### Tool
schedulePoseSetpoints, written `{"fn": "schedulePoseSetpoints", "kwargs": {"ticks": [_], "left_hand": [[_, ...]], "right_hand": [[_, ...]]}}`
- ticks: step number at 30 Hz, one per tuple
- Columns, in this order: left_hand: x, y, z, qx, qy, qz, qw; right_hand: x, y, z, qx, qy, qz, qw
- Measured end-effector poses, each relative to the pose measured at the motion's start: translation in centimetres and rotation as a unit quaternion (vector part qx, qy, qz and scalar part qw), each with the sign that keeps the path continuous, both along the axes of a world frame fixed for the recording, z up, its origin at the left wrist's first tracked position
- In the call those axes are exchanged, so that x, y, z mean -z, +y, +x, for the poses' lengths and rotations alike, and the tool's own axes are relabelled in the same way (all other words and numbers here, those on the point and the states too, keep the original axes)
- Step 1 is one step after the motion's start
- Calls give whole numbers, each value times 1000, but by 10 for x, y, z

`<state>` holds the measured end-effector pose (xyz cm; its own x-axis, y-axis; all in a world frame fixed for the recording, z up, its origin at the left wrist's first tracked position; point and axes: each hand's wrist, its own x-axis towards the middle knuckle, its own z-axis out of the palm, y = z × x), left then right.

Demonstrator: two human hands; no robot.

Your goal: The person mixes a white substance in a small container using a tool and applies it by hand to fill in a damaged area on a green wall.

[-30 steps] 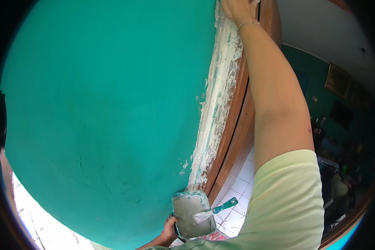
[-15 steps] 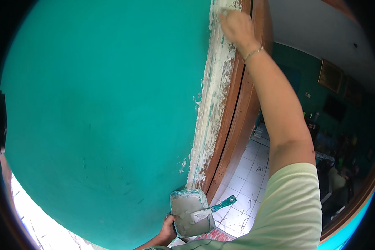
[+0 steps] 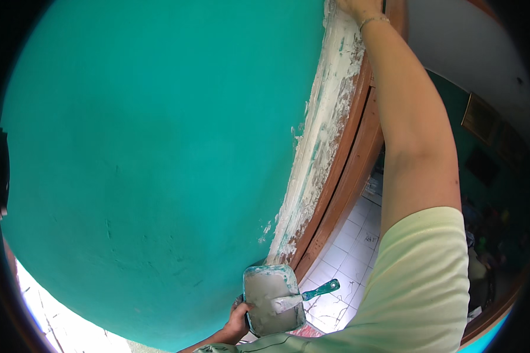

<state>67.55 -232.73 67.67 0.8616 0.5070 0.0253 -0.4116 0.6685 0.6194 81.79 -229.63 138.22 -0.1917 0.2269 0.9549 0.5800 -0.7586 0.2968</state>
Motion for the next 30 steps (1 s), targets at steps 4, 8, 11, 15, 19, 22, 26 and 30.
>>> {"fn": "schedulePoseSetpoints", "kwargs": {"ticks": [4,8,11,15,19,22,26,30], "left_hand": [[-3,1,3,21,10,-32,999],[6,5,10,21,19,-37,999],[2,8,3,6,33,-51,998],[-4,0,6,42,26,-45,998],[-9,0,-2,-6,-1,-34,999],[-14,-10,2,19,2,-49,999],[-11,-14,2,11,11,-47,999],[-8,-11,1,8,-3,-47,999]], "right_hand": [[27,-3,55,-6,-183,-14,983],[88,-9,62,-69,-128,-12,989],[94,-26,17,-10,113,-140,984],[-12,-50,74,-113,-13,-55,992],[-60,-1,12,-293,40,37,955],[-133,3,35,-350,-20,20,936],[-139,22,54,-371,5,1,928],[-93,1,48,-230,-28,-29,972]]}}
